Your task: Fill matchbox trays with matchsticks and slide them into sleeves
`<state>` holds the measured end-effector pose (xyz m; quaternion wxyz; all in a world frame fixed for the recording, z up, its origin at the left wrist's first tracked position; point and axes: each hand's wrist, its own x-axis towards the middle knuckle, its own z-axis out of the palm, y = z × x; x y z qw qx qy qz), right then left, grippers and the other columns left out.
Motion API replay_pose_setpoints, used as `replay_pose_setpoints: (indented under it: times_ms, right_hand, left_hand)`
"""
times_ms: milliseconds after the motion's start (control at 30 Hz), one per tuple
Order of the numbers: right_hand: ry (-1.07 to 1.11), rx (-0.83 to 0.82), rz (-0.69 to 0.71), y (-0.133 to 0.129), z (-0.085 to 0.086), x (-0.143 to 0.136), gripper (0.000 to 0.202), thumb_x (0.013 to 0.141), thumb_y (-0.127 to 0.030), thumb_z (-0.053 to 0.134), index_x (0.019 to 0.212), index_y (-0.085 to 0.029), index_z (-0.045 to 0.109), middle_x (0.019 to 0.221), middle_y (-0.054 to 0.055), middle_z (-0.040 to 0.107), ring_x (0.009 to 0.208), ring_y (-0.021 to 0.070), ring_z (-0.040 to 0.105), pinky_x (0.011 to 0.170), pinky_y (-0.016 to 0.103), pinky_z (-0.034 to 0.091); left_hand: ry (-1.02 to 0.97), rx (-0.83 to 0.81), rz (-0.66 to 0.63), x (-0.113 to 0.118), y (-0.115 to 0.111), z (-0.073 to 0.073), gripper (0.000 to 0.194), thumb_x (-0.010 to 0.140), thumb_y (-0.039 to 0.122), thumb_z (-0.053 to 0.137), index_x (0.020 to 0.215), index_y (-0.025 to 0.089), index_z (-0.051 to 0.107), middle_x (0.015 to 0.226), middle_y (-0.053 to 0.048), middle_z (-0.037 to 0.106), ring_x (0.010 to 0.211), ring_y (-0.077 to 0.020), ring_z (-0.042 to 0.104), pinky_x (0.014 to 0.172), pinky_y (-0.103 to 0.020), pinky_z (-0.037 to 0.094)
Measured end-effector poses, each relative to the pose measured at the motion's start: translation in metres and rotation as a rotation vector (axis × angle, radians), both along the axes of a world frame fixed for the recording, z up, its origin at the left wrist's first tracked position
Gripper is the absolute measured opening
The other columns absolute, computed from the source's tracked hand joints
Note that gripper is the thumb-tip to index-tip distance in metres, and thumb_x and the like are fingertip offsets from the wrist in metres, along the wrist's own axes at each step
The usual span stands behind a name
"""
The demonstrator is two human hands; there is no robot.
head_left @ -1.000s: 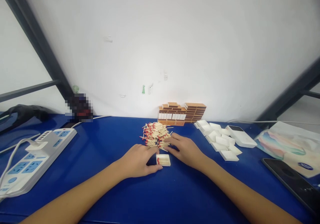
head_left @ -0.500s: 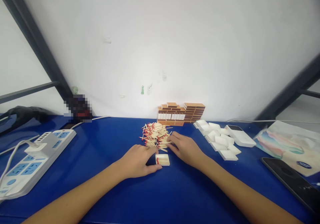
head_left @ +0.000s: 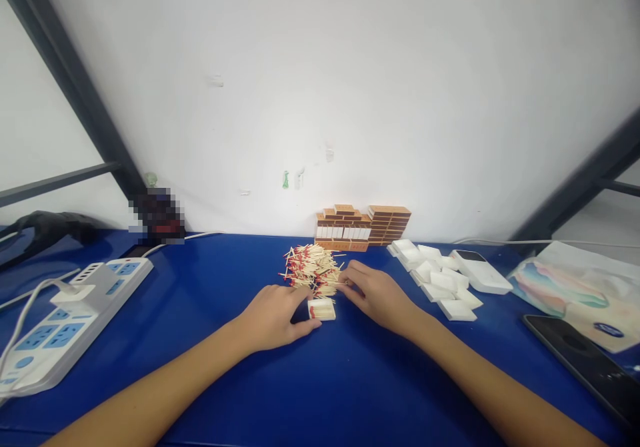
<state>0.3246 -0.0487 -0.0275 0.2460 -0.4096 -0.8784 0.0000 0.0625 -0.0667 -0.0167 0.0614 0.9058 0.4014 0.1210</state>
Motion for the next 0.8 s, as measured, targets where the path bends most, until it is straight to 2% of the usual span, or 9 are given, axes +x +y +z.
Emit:
replay_pose_setpoints:
  times_ms: [233, 500, 600, 800]
  right_hand:
    - [-0.003, 0.038, -0.044, -0.001, 0.009, 0.006, 0.017, 0.105, -0.026, 0.046, 0.092, -0.022, 0.057, 0.089, 0.004, 0.060, 0.073, 0.0172, 0.058, 0.065, 0.029, 0.044]
    - [0.124, -0.028, -0.065, -0.009, 0.011, -0.001, 0.015, 0.105, -0.027, 0.046, 0.094, -0.022, 0.054, 0.091, 0.004, 0.060, 0.071, 0.0159, 0.057, 0.063, 0.028, 0.045]
    - [0.187, -0.096, -0.048, -0.013, 0.015, -0.004, 0.017, 0.104, -0.030, 0.048, 0.092, -0.022, 0.056, 0.090, 0.004, 0.059, 0.070, 0.0153, 0.055, 0.061, 0.028, 0.044]
    - [0.405, -0.353, 0.033, -0.022, 0.020, -0.016, 0.025, 0.103, -0.039, 0.052, 0.087, -0.022, 0.059, 0.080, 0.001, 0.056, 0.069, 0.0150, 0.052, 0.060, 0.026, 0.044]
  left_hand:
    - [0.004, 0.004, 0.025, 0.000, 0.001, 0.000, 0.039, 0.093, 0.054, 0.059, 0.113, 0.020, 0.062, 0.077, -0.001, 0.069, 0.063, -0.0201, 0.064, 0.057, -0.029, 0.035]
    - [0.007, 0.002, 0.024, 0.001, 0.001, -0.001, 0.039, 0.093, 0.053, 0.059, 0.113, 0.020, 0.062, 0.076, -0.002, 0.069, 0.063, -0.0202, 0.064, 0.057, -0.028, 0.035]
    - [0.006, 0.002, 0.026, 0.001, 0.001, -0.001, 0.040, 0.093, 0.054, 0.059, 0.115, 0.020, 0.062, 0.076, -0.002, 0.068, 0.064, -0.0203, 0.064, 0.057, -0.028, 0.035]
    - [-0.022, -0.009, 0.033, 0.001, 0.002, -0.003, 0.040, 0.092, 0.054, 0.060, 0.114, 0.021, 0.062, 0.075, -0.001, 0.067, 0.064, -0.0197, 0.064, 0.057, -0.027, 0.037]
